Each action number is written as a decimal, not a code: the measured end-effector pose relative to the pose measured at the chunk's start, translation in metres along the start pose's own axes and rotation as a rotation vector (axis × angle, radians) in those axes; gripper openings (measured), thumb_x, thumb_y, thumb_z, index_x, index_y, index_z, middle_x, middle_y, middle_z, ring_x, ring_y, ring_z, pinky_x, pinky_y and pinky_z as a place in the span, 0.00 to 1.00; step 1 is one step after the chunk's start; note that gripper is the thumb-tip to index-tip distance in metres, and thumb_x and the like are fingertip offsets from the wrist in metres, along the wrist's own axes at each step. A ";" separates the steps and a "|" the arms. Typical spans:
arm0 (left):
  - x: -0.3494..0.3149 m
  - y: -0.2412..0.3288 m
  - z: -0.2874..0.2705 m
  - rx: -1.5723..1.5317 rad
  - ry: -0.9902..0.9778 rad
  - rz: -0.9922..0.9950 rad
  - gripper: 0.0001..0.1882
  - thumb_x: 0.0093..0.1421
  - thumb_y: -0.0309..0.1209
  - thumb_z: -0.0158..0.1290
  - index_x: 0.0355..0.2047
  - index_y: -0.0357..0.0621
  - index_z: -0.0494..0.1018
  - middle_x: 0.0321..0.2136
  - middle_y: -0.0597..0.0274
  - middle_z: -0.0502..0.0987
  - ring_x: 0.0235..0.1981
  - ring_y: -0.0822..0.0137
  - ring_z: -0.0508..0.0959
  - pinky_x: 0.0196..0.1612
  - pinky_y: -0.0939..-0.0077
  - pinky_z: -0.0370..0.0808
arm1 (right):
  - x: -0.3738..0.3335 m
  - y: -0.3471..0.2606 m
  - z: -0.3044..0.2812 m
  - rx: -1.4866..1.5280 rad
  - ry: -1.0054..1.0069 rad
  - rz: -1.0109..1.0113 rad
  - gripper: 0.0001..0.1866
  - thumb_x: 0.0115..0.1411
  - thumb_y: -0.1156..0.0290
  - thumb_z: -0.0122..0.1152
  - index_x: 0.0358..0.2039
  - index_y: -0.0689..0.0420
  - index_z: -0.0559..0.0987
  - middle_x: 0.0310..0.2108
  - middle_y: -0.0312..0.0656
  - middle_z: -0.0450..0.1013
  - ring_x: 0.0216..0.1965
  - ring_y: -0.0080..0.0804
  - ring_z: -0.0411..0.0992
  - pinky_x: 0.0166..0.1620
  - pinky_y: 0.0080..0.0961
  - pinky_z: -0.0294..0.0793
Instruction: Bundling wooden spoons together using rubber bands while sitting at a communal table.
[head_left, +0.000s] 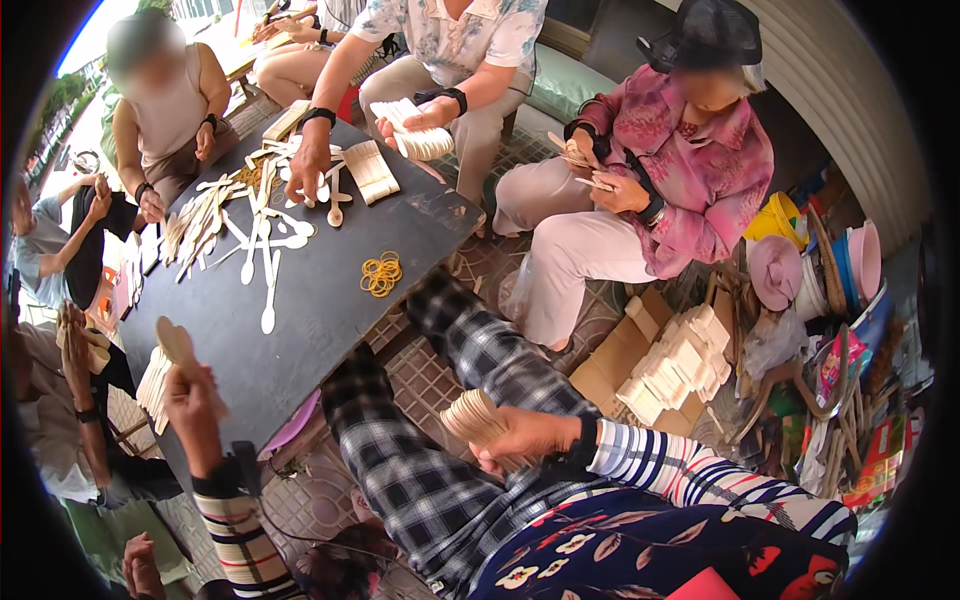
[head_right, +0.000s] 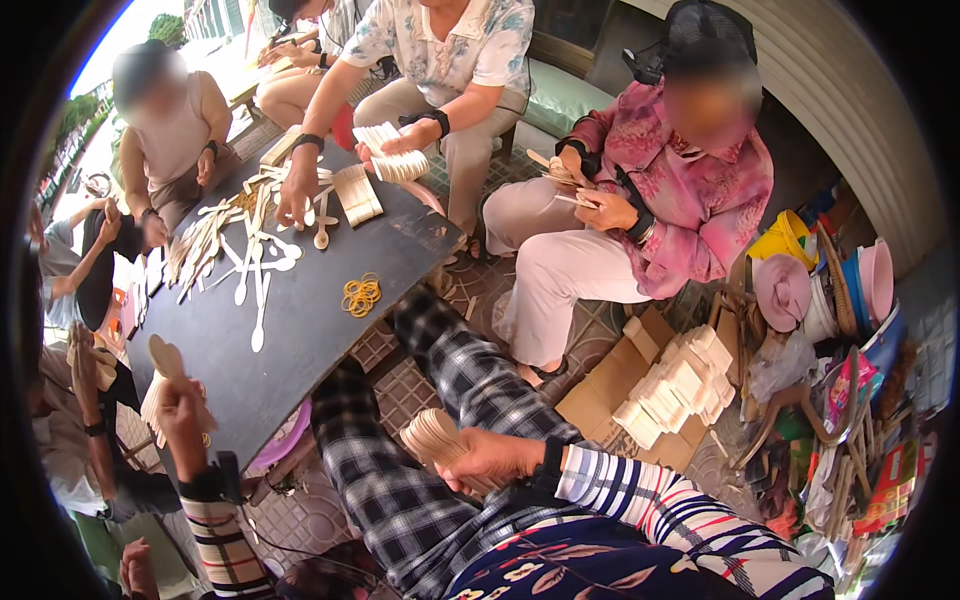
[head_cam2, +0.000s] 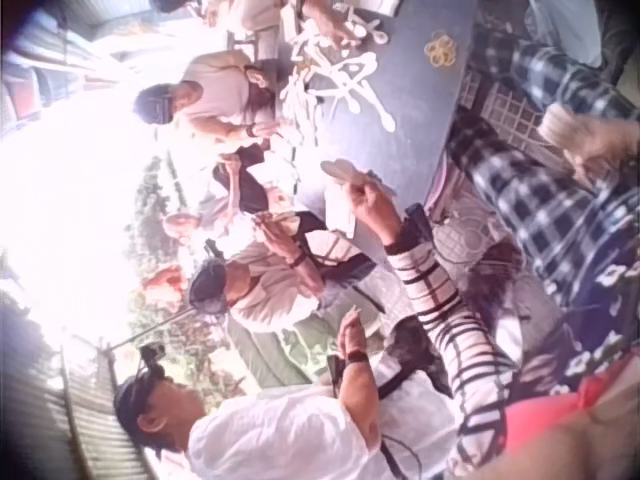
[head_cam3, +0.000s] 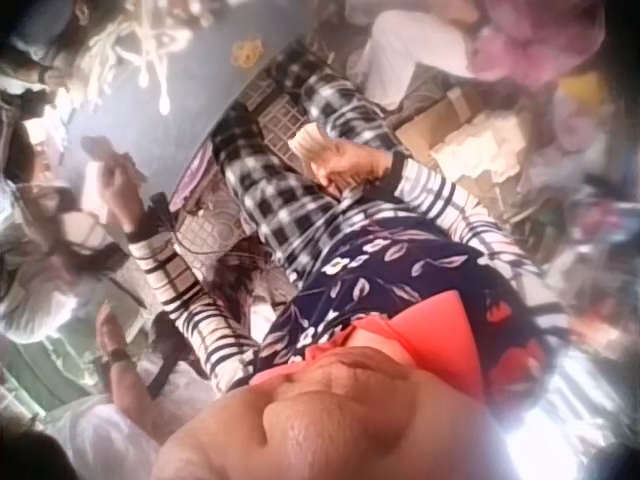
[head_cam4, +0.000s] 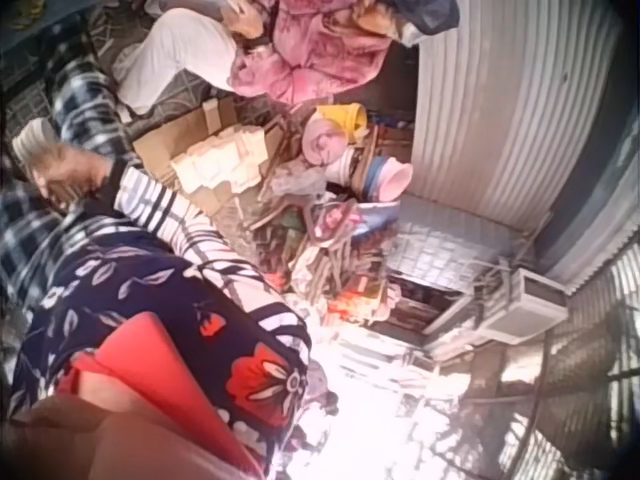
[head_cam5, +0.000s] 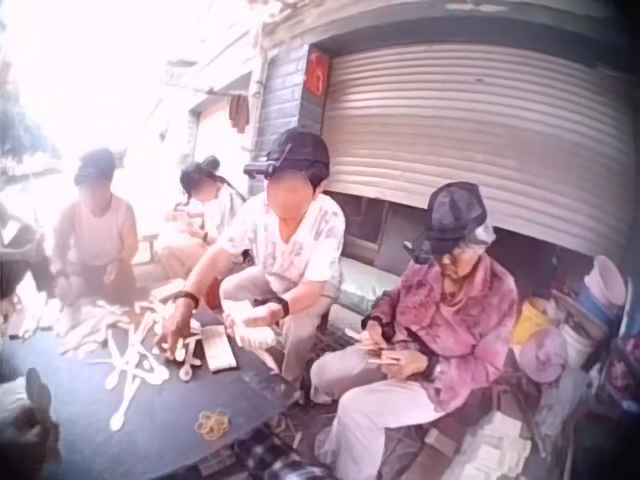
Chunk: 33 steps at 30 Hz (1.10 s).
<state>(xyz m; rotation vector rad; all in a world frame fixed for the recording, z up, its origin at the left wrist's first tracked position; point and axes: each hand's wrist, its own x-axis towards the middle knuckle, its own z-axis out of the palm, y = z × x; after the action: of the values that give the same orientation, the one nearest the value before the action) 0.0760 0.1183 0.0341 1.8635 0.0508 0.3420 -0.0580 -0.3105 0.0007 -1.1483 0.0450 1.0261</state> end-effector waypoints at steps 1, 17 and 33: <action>-0.027 0.028 0.032 -0.192 -0.082 -0.117 0.03 0.57 0.21 0.46 0.31 0.39 0.69 0.26 0.64 0.74 0.27 0.74 0.73 0.32 0.79 0.70 | -0.002 -0.002 0.000 0.001 -0.001 -0.003 0.05 0.56 0.74 0.56 0.32 0.61 0.73 0.25 0.38 0.71 0.26 0.24 0.71 0.32 0.21 0.72; -0.142 0.037 0.163 -0.685 -0.274 -0.537 0.07 0.58 0.23 0.49 0.38 0.39 0.69 0.29 0.59 0.76 0.28 0.67 0.76 0.36 0.70 0.76 | -0.031 0.008 -0.029 0.261 0.079 -0.174 0.06 0.57 0.71 0.57 0.34 0.58 0.73 0.25 0.40 0.73 0.26 0.28 0.73 0.29 0.24 0.73; -0.192 0.051 0.240 -0.906 -0.494 -0.842 0.11 0.60 0.23 0.47 0.44 0.35 0.68 0.35 0.55 0.76 0.33 0.65 0.78 0.41 0.69 0.77 | -0.027 0.006 -0.050 0.398 0.191 -0.168 0.08 0.57 0.72 0.57 0.36 0.61 0.72 0.25 0.43 0.73 0.24 0.31 0.74 0.29 0.26 0.76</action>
<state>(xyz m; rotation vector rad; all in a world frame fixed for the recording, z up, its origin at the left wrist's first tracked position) -0.0524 -0.1594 -0.0246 0.8570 0.2808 -0.6015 -0.0549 -0.3654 -0.0130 -0.8651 0.2880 0.7158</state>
